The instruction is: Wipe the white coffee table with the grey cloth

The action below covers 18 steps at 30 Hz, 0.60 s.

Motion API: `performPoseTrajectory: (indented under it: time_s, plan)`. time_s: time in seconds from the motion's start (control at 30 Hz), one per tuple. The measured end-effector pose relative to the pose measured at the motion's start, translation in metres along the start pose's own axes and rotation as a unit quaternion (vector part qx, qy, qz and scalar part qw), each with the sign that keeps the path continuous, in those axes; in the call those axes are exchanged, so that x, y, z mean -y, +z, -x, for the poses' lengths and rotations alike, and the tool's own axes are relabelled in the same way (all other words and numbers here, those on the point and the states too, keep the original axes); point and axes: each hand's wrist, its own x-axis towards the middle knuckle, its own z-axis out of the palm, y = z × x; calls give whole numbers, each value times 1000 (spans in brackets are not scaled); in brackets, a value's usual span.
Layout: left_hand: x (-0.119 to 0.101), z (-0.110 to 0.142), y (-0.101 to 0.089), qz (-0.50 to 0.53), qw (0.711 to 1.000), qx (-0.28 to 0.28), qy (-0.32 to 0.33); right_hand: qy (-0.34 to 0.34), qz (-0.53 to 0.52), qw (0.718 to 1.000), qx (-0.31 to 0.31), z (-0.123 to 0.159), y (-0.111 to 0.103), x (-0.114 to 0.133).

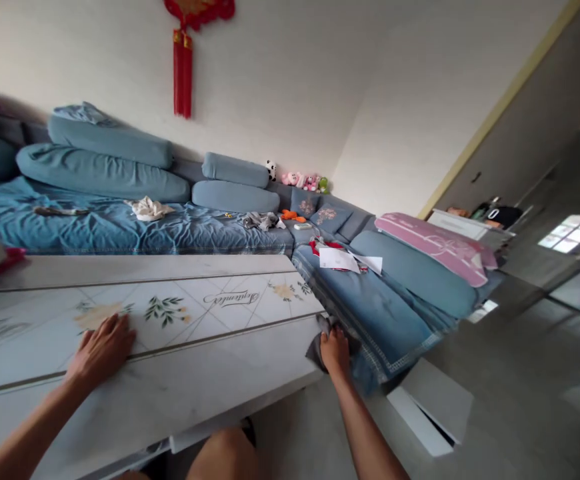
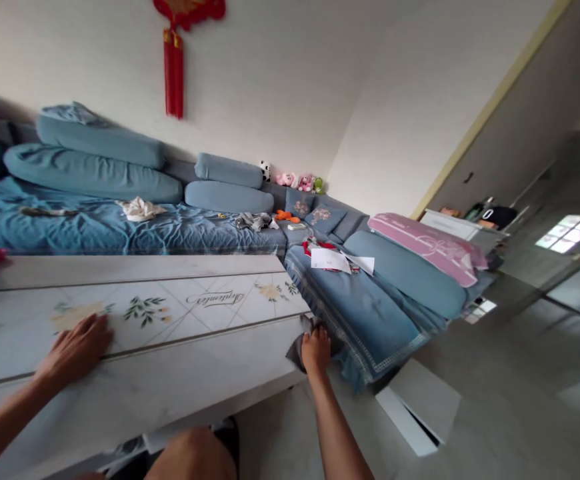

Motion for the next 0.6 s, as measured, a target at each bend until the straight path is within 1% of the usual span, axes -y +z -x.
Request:
performPoseTrajectory:
  time_s: [0.03,0.07,0.13,0.17,0.23,0.27,0.3,0.33,0.37,0.4,0.43,0.47,0.5,0.6]
  plan:
    - [13,16,6,-18,1000,6,-6,-6,-9,1000,4,17,8,23]
    - [24,30,11,-26,1000,5,-10,-26,-23,999,13,39,17,53]
    - [38,50,11,-23,1000,-10,-14,-107,-70,991,41,94,36,126]
    - [39,55,7,-18,1000,-15,-15,-179,-116,975,56,123,45,167]
    - [34,60,-5,-10,1000,-12,-17,-323,-212,918,87,176,57,244]
    - [30,61,-12,-7,1000,-10,-17,-377,-247,887,105,195,60,273]
    - [26,61,-17,-3,1000,-9,-19,-413,-270,861,123,208,60,294]
    - [24,60,-20,1,1000,-7,-18,-431,-282,846,137,214,60,304]
    - [23,60,-22,5,1000,-6,-17,-436,-288,840,146,214,58,303]
    - [24,59,-21,8,1000,-7,-17,-429,-289,843,148,207,56,290]
    - [26,58,-18,9,1000,-11,-18,-412,-287,853,143,197,54,266]
    - [29,57,-14,8,1000,-16,-17,-389,-281,868,131,183,51,233]
    - [31,56,-9,7,1000,-22,-16,-358,-270,886,117,167,46,194]
    - [35,54,3,12,999,-43,-13,-225,-192,953,63,108,23,62]
